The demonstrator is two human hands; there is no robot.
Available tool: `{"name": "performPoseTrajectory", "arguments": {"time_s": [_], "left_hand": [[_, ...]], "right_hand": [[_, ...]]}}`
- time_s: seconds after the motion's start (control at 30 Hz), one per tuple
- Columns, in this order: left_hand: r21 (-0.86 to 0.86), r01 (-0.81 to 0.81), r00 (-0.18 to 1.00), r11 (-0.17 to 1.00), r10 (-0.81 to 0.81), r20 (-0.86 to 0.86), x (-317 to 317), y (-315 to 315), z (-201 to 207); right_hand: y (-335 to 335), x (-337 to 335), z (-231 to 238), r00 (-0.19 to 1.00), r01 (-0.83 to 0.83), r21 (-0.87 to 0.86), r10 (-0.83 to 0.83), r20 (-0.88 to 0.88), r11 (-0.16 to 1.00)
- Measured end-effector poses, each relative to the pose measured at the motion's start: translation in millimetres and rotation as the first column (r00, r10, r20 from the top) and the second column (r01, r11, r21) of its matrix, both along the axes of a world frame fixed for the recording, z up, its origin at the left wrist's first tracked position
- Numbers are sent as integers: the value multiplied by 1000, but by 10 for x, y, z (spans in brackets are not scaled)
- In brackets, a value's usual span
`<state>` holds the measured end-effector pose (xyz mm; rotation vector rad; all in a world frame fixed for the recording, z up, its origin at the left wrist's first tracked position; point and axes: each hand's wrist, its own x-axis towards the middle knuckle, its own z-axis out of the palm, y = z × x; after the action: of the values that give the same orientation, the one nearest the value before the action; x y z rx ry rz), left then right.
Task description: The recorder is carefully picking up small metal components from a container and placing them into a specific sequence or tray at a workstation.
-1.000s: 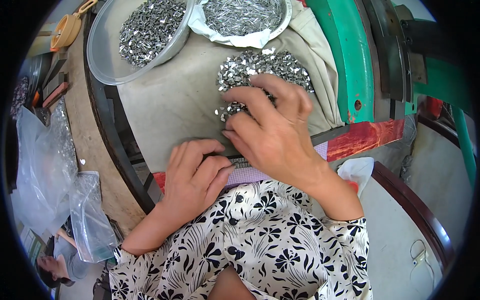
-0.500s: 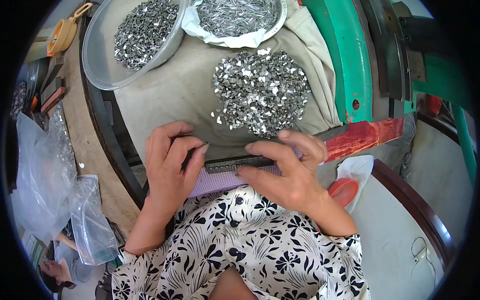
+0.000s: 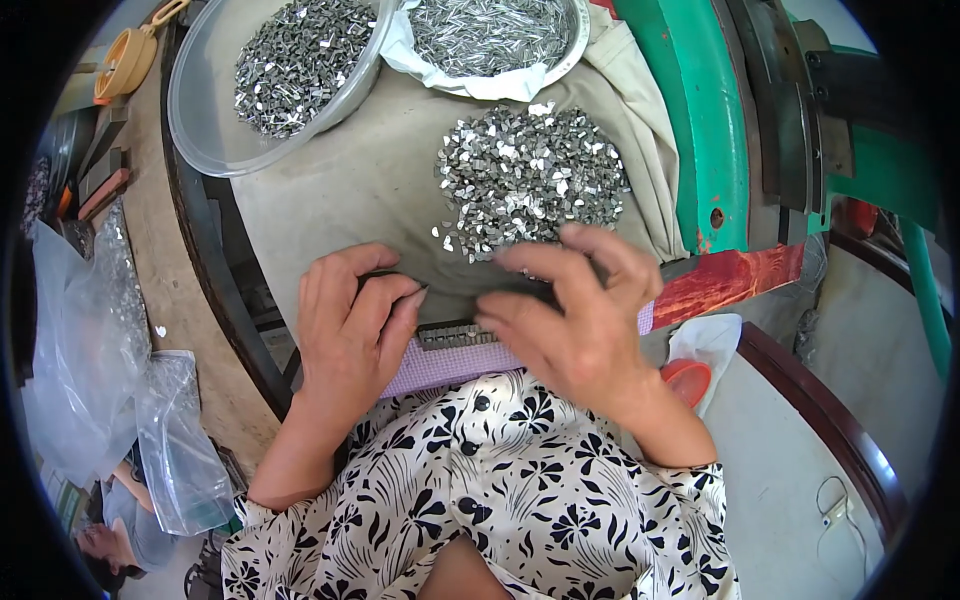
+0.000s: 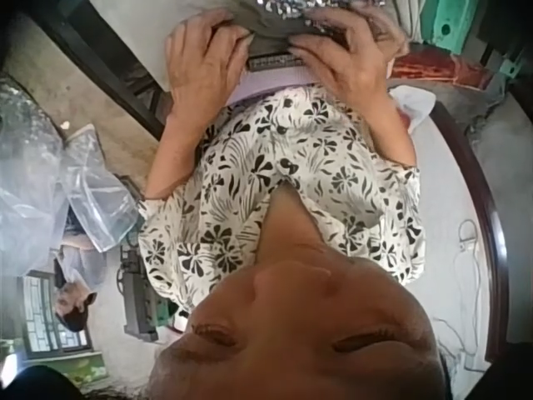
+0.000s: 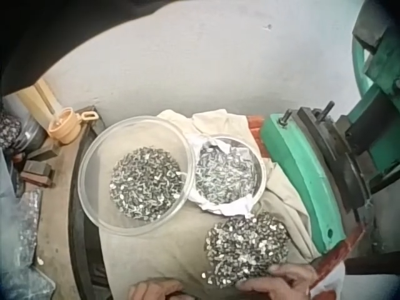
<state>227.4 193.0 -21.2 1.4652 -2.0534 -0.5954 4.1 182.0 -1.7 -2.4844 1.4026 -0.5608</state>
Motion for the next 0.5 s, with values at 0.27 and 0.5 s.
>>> {"name": "performPoseTrajectory", "arguments": {"time_s": [0.27, 0.5], "left_hand": [[17, 25, 998, 1000, -24, -54, 7, 33, 41], [39, 105, 985, 994, -99, -139, -110, 102, 109]], "right_hand": [[-352, 152, 39, 992, -97, -45, 93, -83, 994], [-394, 208, 77, 995, -54, -2, 53, -82, 999]]}}
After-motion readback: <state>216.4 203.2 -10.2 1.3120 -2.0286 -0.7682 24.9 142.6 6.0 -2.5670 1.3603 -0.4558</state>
